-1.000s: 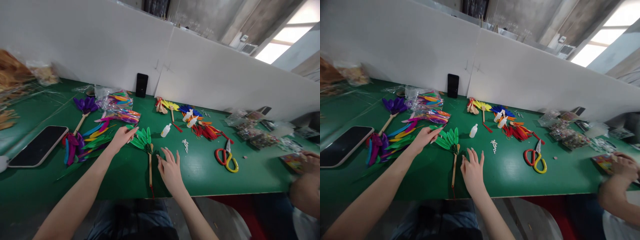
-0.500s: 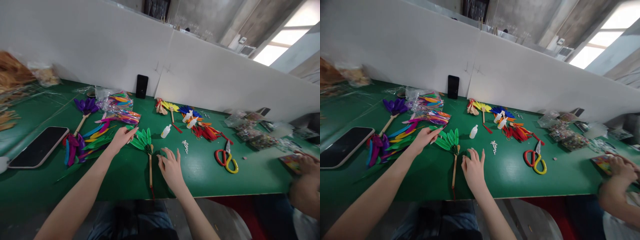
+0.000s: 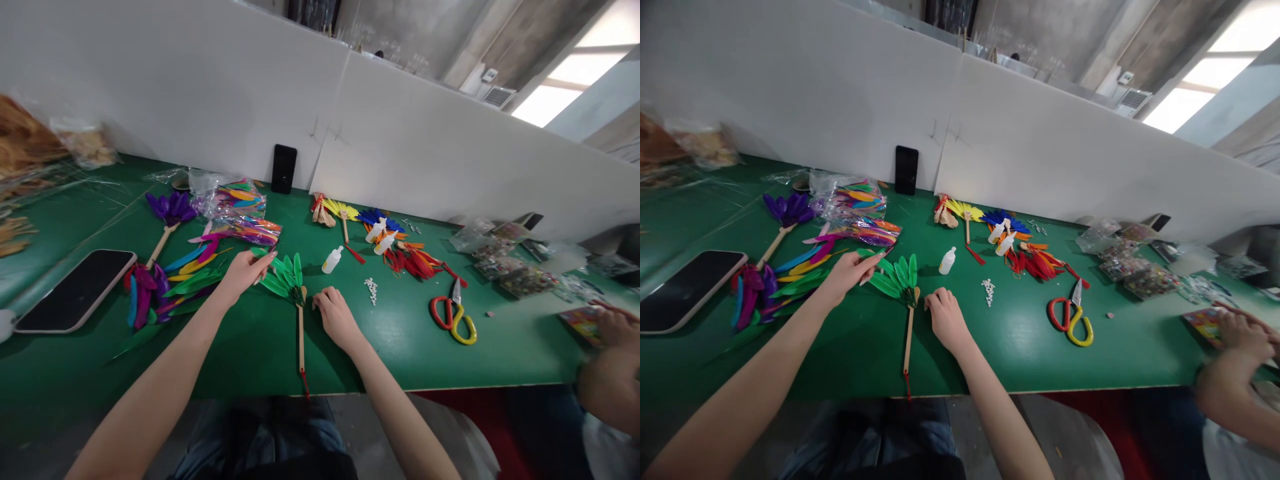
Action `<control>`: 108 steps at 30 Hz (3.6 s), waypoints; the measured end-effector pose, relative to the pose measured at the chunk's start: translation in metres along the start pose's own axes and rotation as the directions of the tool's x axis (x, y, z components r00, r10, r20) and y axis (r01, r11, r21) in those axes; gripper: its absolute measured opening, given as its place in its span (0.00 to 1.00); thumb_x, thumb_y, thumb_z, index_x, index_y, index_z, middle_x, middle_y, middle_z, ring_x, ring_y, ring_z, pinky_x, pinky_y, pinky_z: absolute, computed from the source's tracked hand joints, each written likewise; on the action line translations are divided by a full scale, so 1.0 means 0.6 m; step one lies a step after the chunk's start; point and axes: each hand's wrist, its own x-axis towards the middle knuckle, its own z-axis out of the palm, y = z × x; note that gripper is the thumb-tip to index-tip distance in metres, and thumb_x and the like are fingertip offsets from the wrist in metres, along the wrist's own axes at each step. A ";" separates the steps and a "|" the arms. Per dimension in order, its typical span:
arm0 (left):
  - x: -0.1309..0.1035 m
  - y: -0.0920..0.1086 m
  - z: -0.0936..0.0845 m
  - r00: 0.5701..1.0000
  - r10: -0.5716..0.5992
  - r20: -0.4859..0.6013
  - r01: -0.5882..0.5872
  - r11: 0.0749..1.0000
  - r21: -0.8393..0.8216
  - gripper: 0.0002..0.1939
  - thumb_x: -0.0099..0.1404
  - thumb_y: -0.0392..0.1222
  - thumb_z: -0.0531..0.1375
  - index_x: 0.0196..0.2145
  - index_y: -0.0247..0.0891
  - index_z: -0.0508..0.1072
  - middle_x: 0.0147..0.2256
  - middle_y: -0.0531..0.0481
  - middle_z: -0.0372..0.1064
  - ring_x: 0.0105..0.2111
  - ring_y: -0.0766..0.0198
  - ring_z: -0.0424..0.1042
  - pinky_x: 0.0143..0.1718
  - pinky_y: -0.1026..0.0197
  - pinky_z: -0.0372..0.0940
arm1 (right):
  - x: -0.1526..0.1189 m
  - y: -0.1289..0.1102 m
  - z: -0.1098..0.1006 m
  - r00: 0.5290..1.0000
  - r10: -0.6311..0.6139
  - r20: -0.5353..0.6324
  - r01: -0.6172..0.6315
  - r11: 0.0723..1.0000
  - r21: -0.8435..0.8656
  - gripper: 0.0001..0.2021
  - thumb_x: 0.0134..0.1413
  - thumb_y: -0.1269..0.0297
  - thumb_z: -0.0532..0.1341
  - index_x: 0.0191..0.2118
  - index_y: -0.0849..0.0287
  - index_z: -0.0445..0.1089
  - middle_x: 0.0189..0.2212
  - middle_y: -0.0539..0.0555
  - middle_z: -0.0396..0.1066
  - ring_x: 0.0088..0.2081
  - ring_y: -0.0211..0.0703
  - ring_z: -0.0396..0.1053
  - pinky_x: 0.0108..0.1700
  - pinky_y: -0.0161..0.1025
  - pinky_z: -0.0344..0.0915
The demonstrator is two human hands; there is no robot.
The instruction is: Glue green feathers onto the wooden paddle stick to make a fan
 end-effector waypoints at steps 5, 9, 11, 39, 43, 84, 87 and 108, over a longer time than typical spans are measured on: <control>-0.003 0.004 -0.001 1.000 -0.008 0.010 0.008 1.000 0.011 0.28 0.61 0.54 0.56 0.09 0.38 0.59 0.10 0.54 0.54 0.13 0.70 0.55 0.22 0.63 0.54 | 0.003 0.002 0.012 1.000 -0.003 -0.020 0.004 0.999 0.048 0.14 0.61 0.76 0.45 0.38 0.59 0.67 0.35 0.55 0.65 0.37 0.40 0.67 0.40 0.34 0.66; -0.002 0.000 -0.002 1.000 -0.012 0.006 0.012 1.000 0.009 0.27 0.61 0.54 0.56 0.10 0.38 0.60 0.10 0.55 0.54 0.14 0.70 0.55 0.23 0.63 0.55 | 0.004 0.002 0.012 0.999 -0.016 -0.031 0.018 0.998 0.059 0.14 0.61 0.75 0.46 0.37 0.59 0.67 0.33 0.54 0.67 0.36 0.40 0.67 0.39 0.33 0.65; -0.001 -0.001 -0.002 1.000 -0.010 0.005 0.010 1.000 0.007 0.27 0.61 0.54 0.56 0.10 0.38 0.60 0.10 0.54 0.54 0.14 0.70 0.55 0.23 0.63 0.54 | 0.002 0.003 0.011 0.999 -0.024 -0.032 0.026 0.998 0.059 0.13 0.60 0.76 0.47 0.36 0.58 0.68 0.32 0.53 0.67 0.35 0.40 0.67 0.39 0.34 0.65; 0.004 -0.005 0.002 0.998 -0.016 -0.057 0.017 1.000 0.004 0.29 0.63 0.54 0.52 0.09 0.38 0.60 0.07 0.54 0.52 0.12 0.69 0.57 0.20 0.65 0.54 | -0.008 -0.011 -0.003 0.959 0.157 -0.234 -0.082 0.950 0.301 0.10 0.61 0.62 0.50 0.29 0.56 0.59 0.23 0.48 0.62 0.24 0.37 0.62 0.28 0.33 0.62; 0.010 -0.013 0.003 0.995 -0.026 -0.100 0.026 1.000 -0.009 0.28 0.63 0.55 0.52 0.11 0.38 0.60 0.08 0.56 0.52 0.12 0.70 0.57 0.19 0.65 0.54 | 0.012 -0.018 -0.015 0.950 0.206 -0.234 -0.098 0.910 0.403 0.15 0.60 0.60 0.52 0.23 0.54 0.52 0.15 0.43 0.55 0.18 0.33 0.57 0.22 0.30 0.57; 0.131 0.016 0.089 0.839 0.090 0.537 -0.414 0.745 0.522 0.24 0.56 0.62 0.56 0.21 0.36 0.69 0.38 0.48 0.65 0.40 0.57 0.61 0.42 0.60 0.56 | 0.061 0.020 -0.004 0.934 0.343 0.098 -0.343 0.787 0.512 0.20 0.50 0.48 0.60 0.17 0.57 0.61 0.12 0.45 0.58 0.17 0.34 0.56 0.21 0.33 0.48; 0.133 0.011 0.091 0.845 0.078 0.529 -0.404 0.742 0.535 0.22 0.55 0.61 0.58 0.23 0.37 0.71 0.39 0.48 0.66 0.41 0.57 0.61 0.43 0.59 0.55 | 0.060 0.015 -0.006 0.928 0.349 0.128 -0.366 0.796 0.481 0.20 0.46 0.48 0.62 0.18 0.56 0.61 0.13 0.45 0.59 0.17 0.35 0.57 0.20 0.32 0.48; 0.150 -0.022 0.092 0.878 0.012 0.478 -0.333 0.733 0.593 0.17 0.49 0.56 0.65 0.26 0.38 0.76 0.41 0.48 0.67 0.42 0.57 0.63 0.45 0.58 0.56 | 0.038 -0.034 -0.008 0.945 0.293 0.144 -0.311 0.942 0.126 0.24 0.40 0.44 0.66 0.19 0.56 0.55 0.15 0.45 0.61 0.20 0.36 0.61 0.21 0.32 0.45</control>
